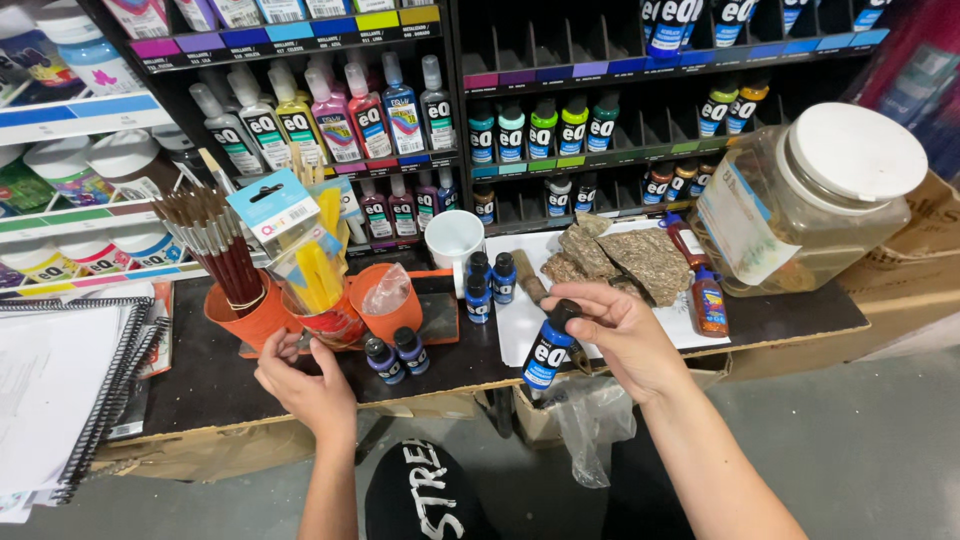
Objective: The person organizes small paint bottles by picking them up from a table, inspecting them, and placing them onto a shelf. The person handles multiple bottles one at a time, arranging them in rows on the shelf.
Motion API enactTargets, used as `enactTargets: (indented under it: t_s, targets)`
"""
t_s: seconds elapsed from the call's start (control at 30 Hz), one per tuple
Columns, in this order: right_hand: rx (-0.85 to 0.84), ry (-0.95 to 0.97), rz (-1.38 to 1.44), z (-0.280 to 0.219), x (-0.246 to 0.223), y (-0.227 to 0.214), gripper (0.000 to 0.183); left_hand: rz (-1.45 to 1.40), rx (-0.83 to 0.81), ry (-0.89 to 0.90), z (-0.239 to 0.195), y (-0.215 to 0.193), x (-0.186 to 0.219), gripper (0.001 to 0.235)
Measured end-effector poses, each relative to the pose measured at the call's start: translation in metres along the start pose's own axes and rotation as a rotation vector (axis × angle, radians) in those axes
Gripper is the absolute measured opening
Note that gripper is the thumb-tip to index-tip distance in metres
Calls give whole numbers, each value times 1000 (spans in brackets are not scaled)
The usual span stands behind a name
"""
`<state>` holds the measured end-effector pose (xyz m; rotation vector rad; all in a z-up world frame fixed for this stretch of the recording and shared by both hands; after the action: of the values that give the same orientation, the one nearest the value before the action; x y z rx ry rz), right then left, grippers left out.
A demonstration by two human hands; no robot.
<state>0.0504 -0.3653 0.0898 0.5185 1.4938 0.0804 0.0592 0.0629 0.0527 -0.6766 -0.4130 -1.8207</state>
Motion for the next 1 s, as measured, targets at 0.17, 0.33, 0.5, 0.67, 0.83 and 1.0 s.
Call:
enactTargets:
  t_s: [0.17, 0.33, 0.5, 0.67, 0.83, 1.0]
  targets:
    - [1, -19, -60, -8, -10, 9, 55, 0, -8, 2, 0, -1, 2, 42]
    - [14, -197, -388, -16, -35, 31, 45, -5, -4, 18, 0, -1, 1, 40]
    - [32, -389, -764, -4, -9, 29, 37, -12, 2, 22, -1, 0, -4, 39]
    - [-58, -359, -850, -2, 9, 29, 39, -12, -40, -22, 6, -6, 20, 36]
    - [-76, -405, -1023, 13, 38, 17, 56, -37, -78, -6, 9, -7, 39, 31]
    - [-25, -518, -894, 43, -1, -2, 43, 50, -113, -3, 3, -5, 29, 30]
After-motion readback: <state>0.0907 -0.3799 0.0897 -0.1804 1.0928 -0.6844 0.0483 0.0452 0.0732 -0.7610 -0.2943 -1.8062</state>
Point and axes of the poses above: each hand's wrist, its own z-axis towards the middle knuckle, its own y-axis out of the palm, x = y × z, the point moved 10 cm from there along z, towards the middle knuckle, and after that the axes turned 15 degrees about x, right-handed, at the moved point
